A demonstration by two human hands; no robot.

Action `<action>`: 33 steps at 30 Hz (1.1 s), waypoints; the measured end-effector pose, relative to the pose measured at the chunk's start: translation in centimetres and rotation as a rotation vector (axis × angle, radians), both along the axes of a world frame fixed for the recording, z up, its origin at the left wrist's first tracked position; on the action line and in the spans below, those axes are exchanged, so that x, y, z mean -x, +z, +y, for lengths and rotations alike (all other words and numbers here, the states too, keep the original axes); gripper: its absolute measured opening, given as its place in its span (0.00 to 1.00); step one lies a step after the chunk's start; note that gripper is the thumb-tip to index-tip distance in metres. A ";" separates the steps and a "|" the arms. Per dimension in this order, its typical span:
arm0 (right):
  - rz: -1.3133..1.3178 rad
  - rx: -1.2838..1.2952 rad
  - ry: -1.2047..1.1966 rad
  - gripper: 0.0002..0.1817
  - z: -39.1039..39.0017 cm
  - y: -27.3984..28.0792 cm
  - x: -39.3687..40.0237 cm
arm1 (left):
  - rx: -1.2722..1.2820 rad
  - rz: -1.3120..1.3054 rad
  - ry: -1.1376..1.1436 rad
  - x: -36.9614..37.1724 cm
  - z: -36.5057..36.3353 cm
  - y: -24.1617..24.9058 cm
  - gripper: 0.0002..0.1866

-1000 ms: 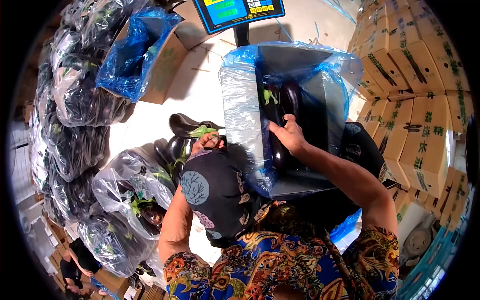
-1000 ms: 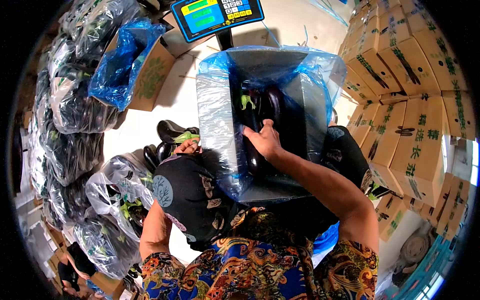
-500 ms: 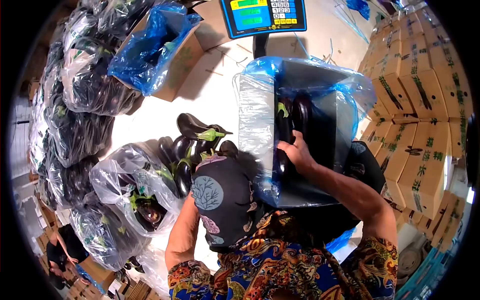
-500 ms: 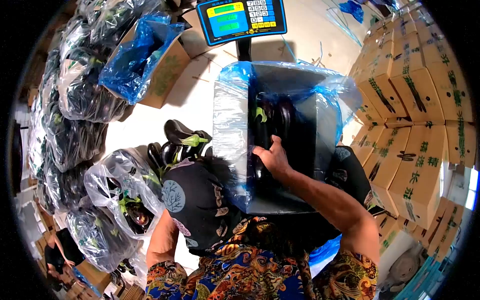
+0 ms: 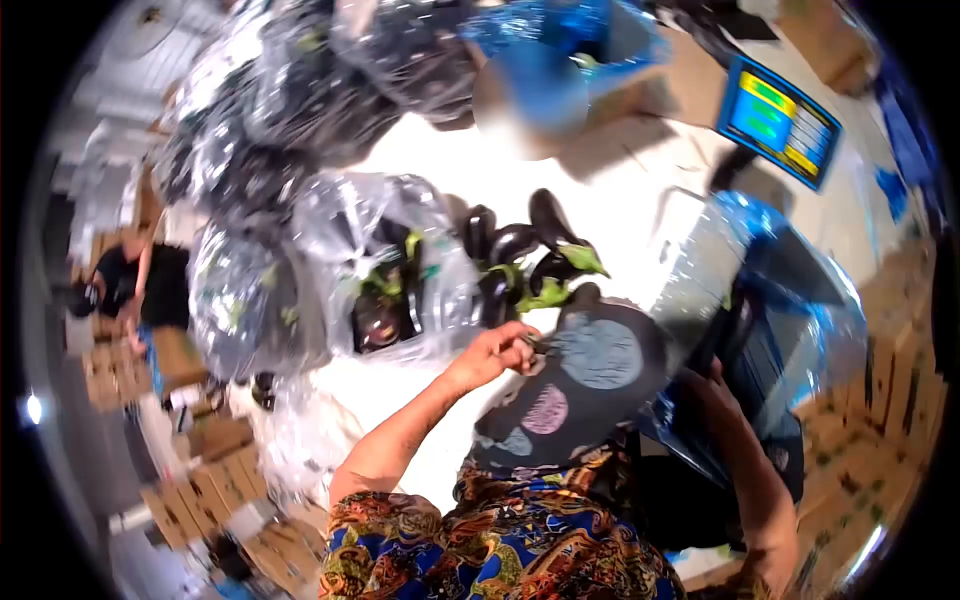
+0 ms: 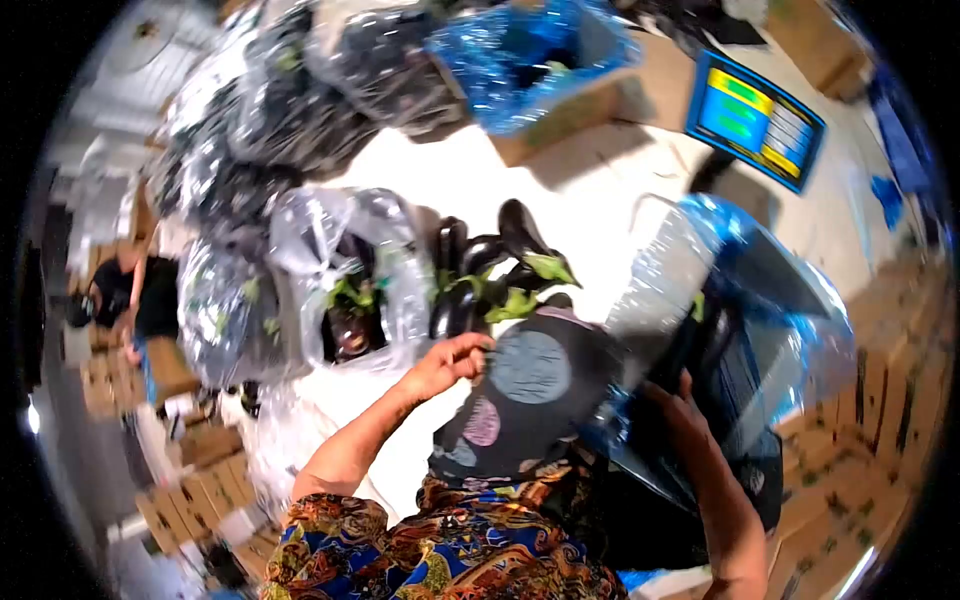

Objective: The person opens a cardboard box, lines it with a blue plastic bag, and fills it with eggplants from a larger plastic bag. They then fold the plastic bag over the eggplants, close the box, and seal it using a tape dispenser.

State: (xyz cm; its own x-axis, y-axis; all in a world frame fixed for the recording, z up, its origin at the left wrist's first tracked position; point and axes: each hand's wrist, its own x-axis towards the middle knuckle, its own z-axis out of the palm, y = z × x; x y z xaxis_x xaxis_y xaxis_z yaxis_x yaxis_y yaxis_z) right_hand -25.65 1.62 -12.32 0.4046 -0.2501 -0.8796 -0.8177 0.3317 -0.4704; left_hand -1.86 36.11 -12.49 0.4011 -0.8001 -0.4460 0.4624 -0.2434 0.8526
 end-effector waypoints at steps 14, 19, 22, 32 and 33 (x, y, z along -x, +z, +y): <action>0.094 0.290 0.109 0.54 0.3 4.1 -2.4 | -0.970 -1.245 0.839 -15.9 17.0 -2.2 0.31; 0.083 0.297 0.118 0.55 0.0 3.7 -2.3 | -1.139 -1.173 0.863 -20.0 15.9 -8.2 0.44; 0.113 0.264 0.056 0.53 0.3 4.3 -2.2 | -0.851 -1.114 1.081 -21.1 15.7 -9.6 0.31; -0.178 0.528 0.386 0.22 -2.5 3.5 -0.4 | 0.275 0.695 1.063 -5.9 15.5 5.8 0.39; -0.198 0.523 0.373 0.20 -3.2 2.3 0.1 | 0.262 0.644 1.025 -3.6 15.1 6.3 0.40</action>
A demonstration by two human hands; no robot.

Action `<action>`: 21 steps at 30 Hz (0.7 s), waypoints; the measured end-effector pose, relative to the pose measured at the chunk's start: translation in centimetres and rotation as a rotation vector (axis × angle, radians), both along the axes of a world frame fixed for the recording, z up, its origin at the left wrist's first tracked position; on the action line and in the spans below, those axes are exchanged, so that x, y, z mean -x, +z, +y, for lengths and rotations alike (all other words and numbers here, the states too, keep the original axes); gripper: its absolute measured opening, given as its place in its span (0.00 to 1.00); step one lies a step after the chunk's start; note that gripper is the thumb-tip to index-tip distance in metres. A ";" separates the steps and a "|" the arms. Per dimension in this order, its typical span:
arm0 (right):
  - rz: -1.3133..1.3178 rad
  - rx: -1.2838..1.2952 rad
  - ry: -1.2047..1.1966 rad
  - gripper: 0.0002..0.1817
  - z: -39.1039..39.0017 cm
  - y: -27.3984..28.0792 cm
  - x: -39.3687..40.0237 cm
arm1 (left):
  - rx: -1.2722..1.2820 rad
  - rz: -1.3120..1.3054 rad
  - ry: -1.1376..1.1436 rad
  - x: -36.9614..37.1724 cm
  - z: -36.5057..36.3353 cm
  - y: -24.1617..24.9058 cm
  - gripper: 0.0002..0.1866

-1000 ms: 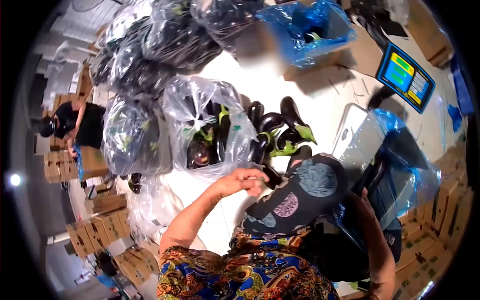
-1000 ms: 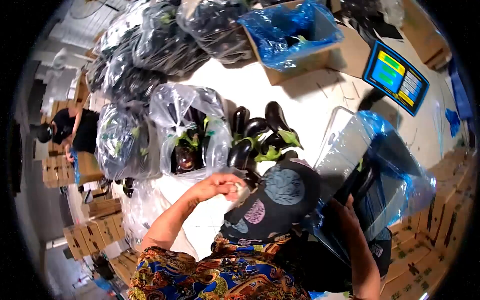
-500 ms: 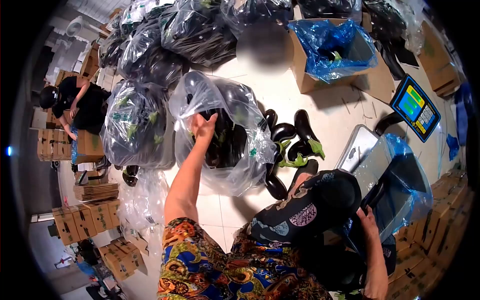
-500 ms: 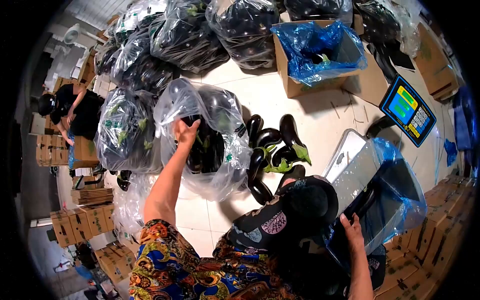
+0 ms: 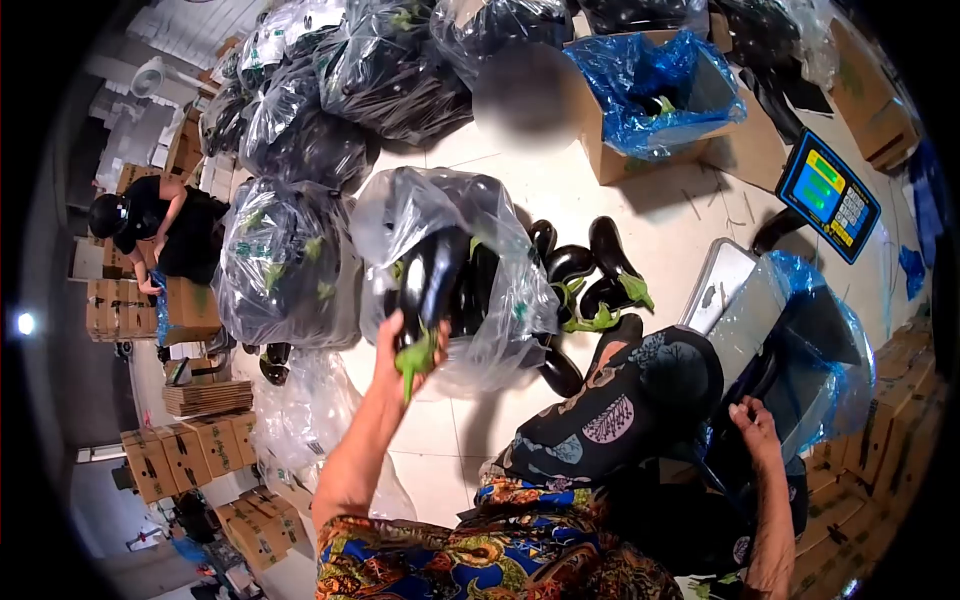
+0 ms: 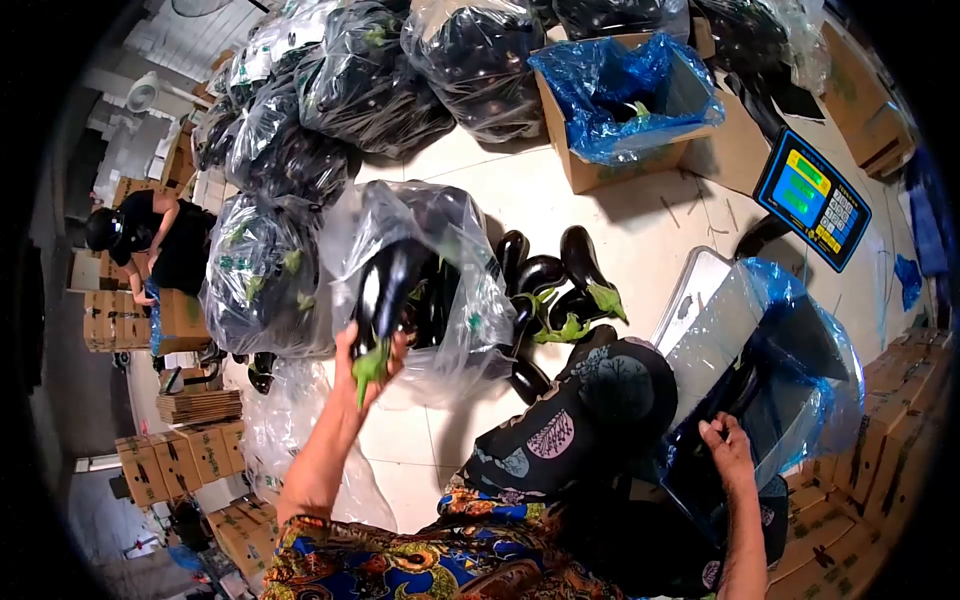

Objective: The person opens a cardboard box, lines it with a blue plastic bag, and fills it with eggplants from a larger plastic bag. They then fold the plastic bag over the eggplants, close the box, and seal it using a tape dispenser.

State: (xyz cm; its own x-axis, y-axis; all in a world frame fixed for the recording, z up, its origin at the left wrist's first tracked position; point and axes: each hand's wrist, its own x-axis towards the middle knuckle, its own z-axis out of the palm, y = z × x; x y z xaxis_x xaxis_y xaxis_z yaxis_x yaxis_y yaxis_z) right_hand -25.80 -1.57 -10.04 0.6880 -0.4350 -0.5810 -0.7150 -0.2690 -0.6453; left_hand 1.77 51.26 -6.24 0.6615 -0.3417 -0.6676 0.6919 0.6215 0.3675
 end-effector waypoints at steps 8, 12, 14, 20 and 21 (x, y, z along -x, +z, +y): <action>-0.159 -0.080 -0.068 0.25 1.4 7.3 -3.8 | 0.332 -0.251 -0.530 5.2 -5.7 6.7 0.49; -0.398 -0.302 -0.169 0.34 3.6 14.7 -6.0 | 0.391 -0.223 -0.863 2.9 -11.9 11.4 0.52; -0.618 -0.530 -0.130 0.38 3.8 16.5 -5.7 | 0.342 -0.156 -1.052 2.6 -15.3 12.7 0.53; -0.865 -0.592 0.130 0.35 0.5 17.6 -2.5 | 0.211 -0.516 -1.564 3.8 -28.2 16.9 0.58; -0.877 -0.694 -0.056 0.35 0.7 17.1 -1.3 | 0.225 -0.510 -1.535 3.7 -29.2 17.4 0.58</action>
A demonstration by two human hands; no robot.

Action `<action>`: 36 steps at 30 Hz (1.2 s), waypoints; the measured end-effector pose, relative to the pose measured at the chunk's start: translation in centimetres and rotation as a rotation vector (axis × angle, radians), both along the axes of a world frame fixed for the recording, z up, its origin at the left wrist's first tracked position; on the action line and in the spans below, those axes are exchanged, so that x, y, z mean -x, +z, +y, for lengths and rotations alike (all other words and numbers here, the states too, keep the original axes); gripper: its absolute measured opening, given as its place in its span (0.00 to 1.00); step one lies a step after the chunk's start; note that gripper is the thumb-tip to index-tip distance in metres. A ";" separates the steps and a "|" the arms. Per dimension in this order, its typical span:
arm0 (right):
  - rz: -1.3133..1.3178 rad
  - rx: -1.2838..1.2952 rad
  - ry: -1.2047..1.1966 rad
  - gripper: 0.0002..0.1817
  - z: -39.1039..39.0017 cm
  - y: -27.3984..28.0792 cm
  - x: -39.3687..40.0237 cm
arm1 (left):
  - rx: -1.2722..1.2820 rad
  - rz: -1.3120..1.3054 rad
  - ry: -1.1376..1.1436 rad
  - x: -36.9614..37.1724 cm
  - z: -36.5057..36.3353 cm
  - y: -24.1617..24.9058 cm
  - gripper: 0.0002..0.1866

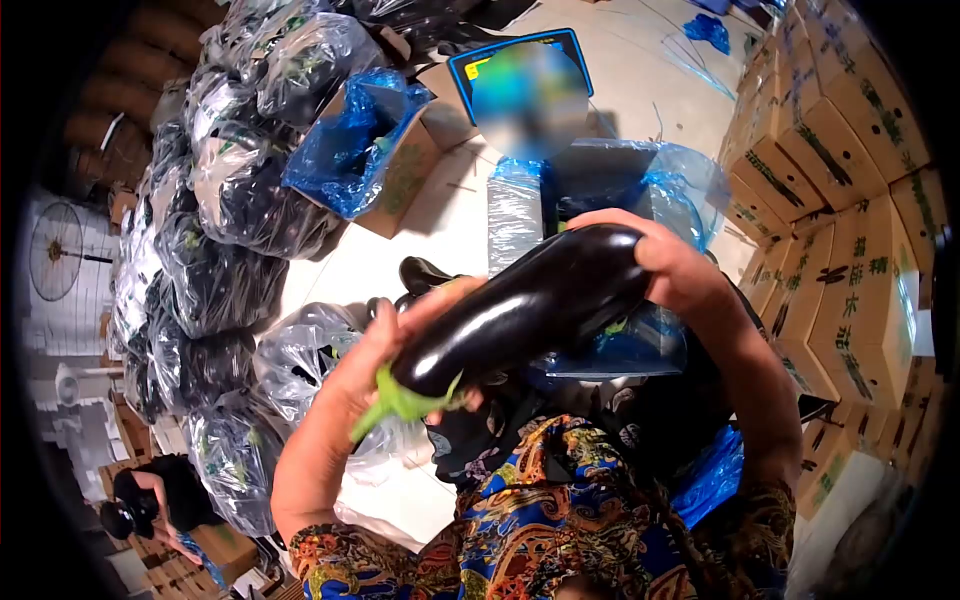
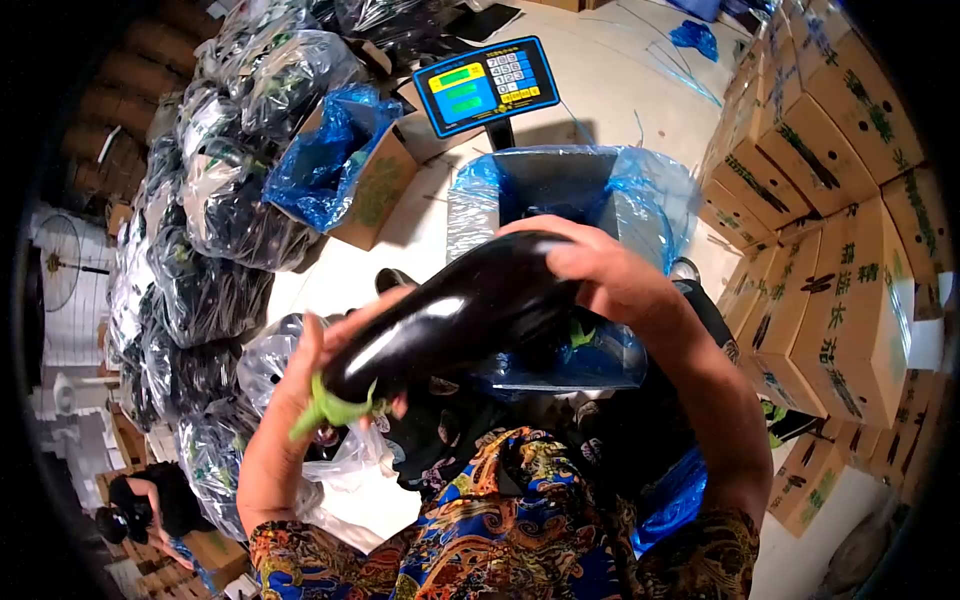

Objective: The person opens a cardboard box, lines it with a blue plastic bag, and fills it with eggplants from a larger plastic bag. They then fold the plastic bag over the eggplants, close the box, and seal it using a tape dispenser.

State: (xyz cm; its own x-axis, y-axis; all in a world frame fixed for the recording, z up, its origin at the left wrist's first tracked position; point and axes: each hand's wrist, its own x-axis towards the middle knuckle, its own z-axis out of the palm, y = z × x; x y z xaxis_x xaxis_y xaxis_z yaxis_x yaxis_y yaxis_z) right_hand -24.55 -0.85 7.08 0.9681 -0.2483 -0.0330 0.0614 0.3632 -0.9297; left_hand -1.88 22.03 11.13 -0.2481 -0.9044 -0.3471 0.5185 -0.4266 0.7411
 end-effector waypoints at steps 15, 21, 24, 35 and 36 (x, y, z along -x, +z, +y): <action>0.392 -0.635 -0.169 0.40 3.8 -6.3 6.7 | 0.025 -0.103 0.481 6.1 -13.0 -6.0 0.26; 0.448 0.622 -0.073 0.37 4.7 -2.0 9.7 | -0.188 -0.590 0.247 5.5 -15.3 -7.2 0.35; 0.421 0.824 0.069 0.36 7.0 -3.6 10.6 | -0.255 -0.634 0.114 5.4 -15.2 -10.2 0.25; 0.330 1.287 -0.102 0.11 10.1 -7.2 10.2 | -0.480 -0.528 0.088 9.6 -19.5 -17.6 0.27; 0.322 1.309 -0.127 0.10 10.2 -7.4 10.2 | -0.444 -0.634 0.112 9.8 -19.9 -18.5 0.29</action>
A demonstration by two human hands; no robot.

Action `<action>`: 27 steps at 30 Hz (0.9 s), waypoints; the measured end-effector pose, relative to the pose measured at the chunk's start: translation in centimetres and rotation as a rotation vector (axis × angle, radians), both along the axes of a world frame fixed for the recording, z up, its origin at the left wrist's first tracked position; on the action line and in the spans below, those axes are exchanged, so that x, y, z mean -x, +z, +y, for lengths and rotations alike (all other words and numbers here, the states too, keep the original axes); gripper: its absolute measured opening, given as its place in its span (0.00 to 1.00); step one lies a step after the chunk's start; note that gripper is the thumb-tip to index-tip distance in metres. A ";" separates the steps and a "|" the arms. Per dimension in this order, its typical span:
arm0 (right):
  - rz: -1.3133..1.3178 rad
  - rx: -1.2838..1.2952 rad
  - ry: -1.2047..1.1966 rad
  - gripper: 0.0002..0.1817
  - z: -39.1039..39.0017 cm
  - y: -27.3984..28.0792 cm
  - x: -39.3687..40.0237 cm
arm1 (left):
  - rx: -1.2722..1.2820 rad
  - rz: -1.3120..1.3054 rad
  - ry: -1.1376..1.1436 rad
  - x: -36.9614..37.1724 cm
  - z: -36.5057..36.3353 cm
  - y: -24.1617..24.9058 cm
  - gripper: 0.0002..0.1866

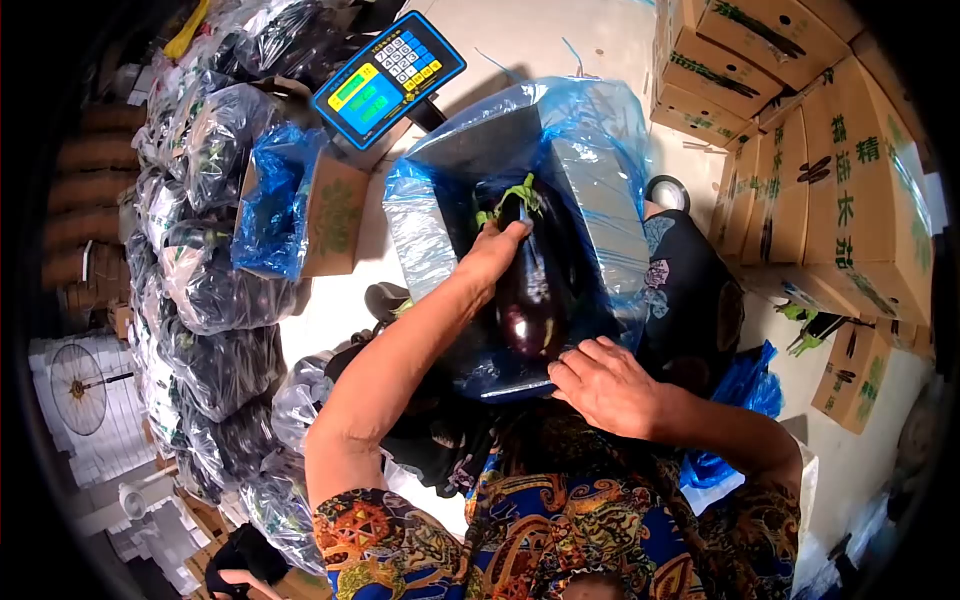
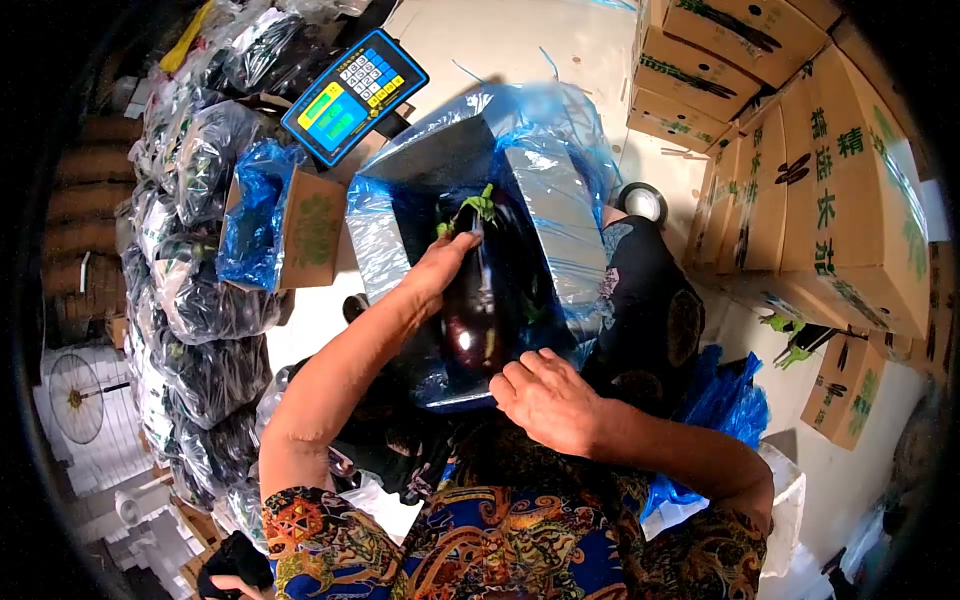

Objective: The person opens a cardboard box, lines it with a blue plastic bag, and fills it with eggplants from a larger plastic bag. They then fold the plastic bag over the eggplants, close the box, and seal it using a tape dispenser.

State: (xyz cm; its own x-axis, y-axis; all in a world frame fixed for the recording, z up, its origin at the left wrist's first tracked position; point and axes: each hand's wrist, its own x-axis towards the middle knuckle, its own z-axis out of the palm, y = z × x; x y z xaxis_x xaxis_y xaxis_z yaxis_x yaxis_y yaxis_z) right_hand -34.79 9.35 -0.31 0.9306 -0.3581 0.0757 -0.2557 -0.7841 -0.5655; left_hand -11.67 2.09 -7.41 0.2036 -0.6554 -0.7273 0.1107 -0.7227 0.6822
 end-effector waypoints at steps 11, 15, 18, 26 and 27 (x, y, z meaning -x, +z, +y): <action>-0.067 0.160 0.046 0.12 0.0 -0.2 -0.5 | 0.050 -0.707 -0.716 3.7 -1.6 -1.9 0.46; -0.058 0.146 0.048 0.12 0.1 -0.4 -0.8 | 0.010 -0.739 -0.730 3.9 -2.1 -1.4 0.46; -0.032 0.147 0.074 0.13 0.2 -0.2 -0.9 | 0.045 -0.813 -0.667 4.8 -0.7 -1.5 0.48; -0.074 -0.006 0.055 0.18 -0.7 2.0 -1.2 | 0.582 -0.655 -0.648 2.5 2.5 5.8 0.32; -0.139 -0.034 0.025 0.19 -0.6 2.1 -1.5 | 0.778 -0.625 -0.566 1.9 4.4 8.3 0.28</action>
